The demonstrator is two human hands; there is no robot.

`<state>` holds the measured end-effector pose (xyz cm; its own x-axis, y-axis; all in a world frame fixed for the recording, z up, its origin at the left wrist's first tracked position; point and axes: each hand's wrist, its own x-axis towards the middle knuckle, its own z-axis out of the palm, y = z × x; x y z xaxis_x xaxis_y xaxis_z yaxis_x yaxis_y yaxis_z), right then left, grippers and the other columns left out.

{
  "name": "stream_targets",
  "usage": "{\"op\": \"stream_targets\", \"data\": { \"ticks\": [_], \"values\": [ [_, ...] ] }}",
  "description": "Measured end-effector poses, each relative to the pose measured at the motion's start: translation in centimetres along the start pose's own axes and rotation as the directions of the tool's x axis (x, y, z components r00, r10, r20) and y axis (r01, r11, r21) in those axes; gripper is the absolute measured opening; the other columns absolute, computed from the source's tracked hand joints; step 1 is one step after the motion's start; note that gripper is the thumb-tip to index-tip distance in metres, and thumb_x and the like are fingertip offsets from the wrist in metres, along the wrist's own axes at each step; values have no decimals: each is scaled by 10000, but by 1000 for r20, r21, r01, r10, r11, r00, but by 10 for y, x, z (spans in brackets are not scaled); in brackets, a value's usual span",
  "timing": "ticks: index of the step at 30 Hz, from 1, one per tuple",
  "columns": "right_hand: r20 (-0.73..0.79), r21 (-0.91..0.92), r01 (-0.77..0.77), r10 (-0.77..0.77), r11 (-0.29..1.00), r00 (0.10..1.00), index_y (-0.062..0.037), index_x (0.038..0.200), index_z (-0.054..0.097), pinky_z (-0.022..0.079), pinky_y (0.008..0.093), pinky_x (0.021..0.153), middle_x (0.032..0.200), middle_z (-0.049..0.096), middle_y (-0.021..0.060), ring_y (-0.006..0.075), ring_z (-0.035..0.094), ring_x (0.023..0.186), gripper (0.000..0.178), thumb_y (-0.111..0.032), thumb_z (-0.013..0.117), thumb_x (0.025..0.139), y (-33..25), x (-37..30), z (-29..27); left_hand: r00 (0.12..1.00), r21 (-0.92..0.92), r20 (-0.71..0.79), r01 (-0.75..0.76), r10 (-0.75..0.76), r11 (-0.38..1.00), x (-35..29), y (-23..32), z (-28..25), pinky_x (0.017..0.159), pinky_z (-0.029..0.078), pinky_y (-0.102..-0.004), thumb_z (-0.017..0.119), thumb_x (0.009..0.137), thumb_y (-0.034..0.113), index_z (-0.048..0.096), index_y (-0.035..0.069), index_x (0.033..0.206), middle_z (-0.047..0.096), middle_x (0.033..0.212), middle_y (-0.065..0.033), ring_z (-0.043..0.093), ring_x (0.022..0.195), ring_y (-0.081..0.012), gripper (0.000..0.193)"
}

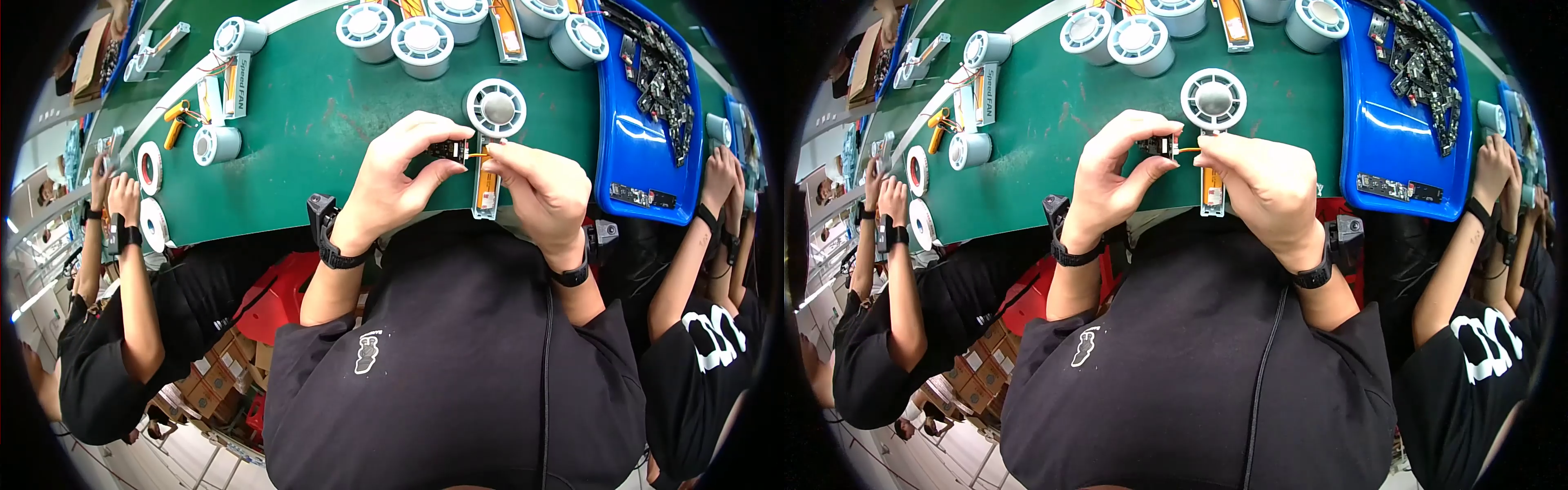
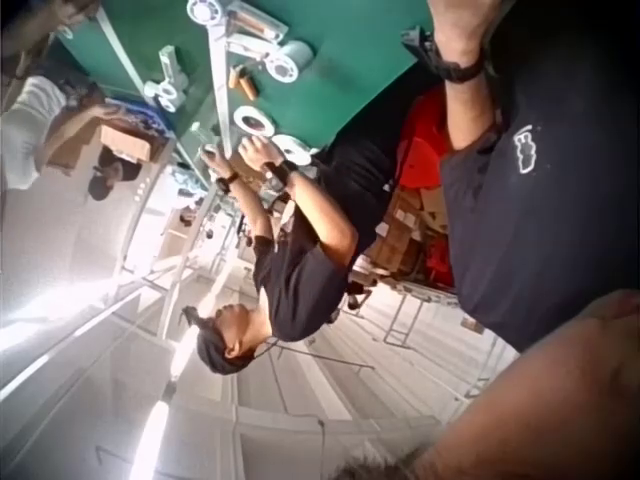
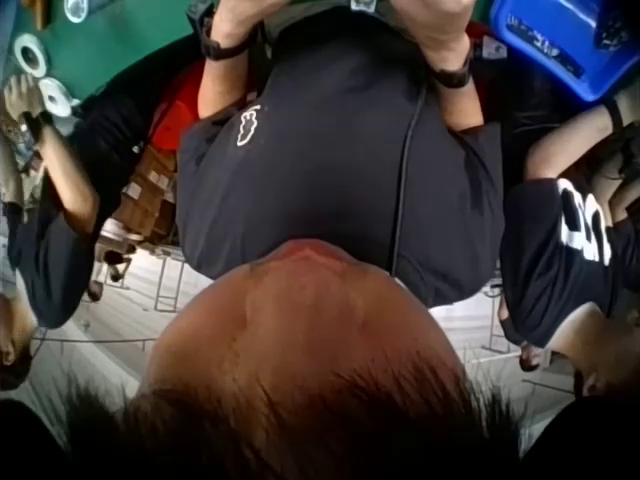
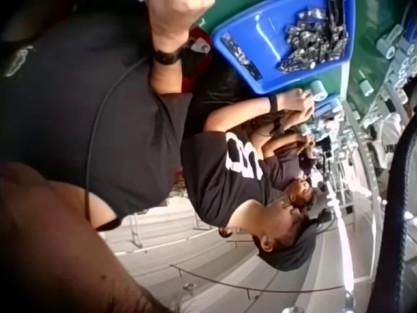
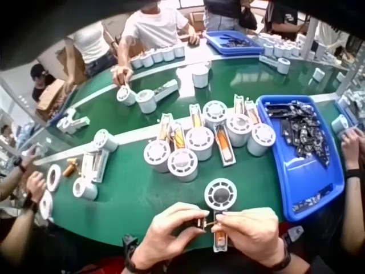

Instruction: The person picks up a circuit board from a blue tray and connects the wires from the fan and battery to it by hand. They then press the circuit board into the fan housing and place the assembled unit onto the green workbench.

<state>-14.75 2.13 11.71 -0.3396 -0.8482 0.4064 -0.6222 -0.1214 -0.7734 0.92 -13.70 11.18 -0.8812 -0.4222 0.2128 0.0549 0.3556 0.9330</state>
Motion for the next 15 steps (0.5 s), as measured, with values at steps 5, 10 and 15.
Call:
{"op": "stream_targets", "data": {
  "ticks": [5,10,15],
  "values": [
    [25,-5,-2,2,1000,1000,11,1028,751,594,304,733,921,771,130,241,764,844,218,99,716,832,2,9,-2,998,-17,21,-67,67,998,0,1,1,903,527,-339,751,823,-66,685,-15,1180,685,1108,-141,666,1023,-254,366],
    [95,-44,29,-25,999,995,15,1015,729,590,319,711,953,754,153,278,754,829,200,81,717,827,4,19,-9,998,-40,23,-59,60,997,0,2,4,902,539,-343,775,812,-50,694,-15,1166,685,1114,-145,671,1030,-259,364],
    [117,-3,32,-31,999,993,25,995,696,580,331,697,956,731,159,300,740,807,156,67,697,845,1,19,-3,998,1,-3,-71,71,998,0,3,6,887,557,-343,809,793,-24,710,-11,1144,687,1119,-146,680,1030,-260,365]
  ]
}}
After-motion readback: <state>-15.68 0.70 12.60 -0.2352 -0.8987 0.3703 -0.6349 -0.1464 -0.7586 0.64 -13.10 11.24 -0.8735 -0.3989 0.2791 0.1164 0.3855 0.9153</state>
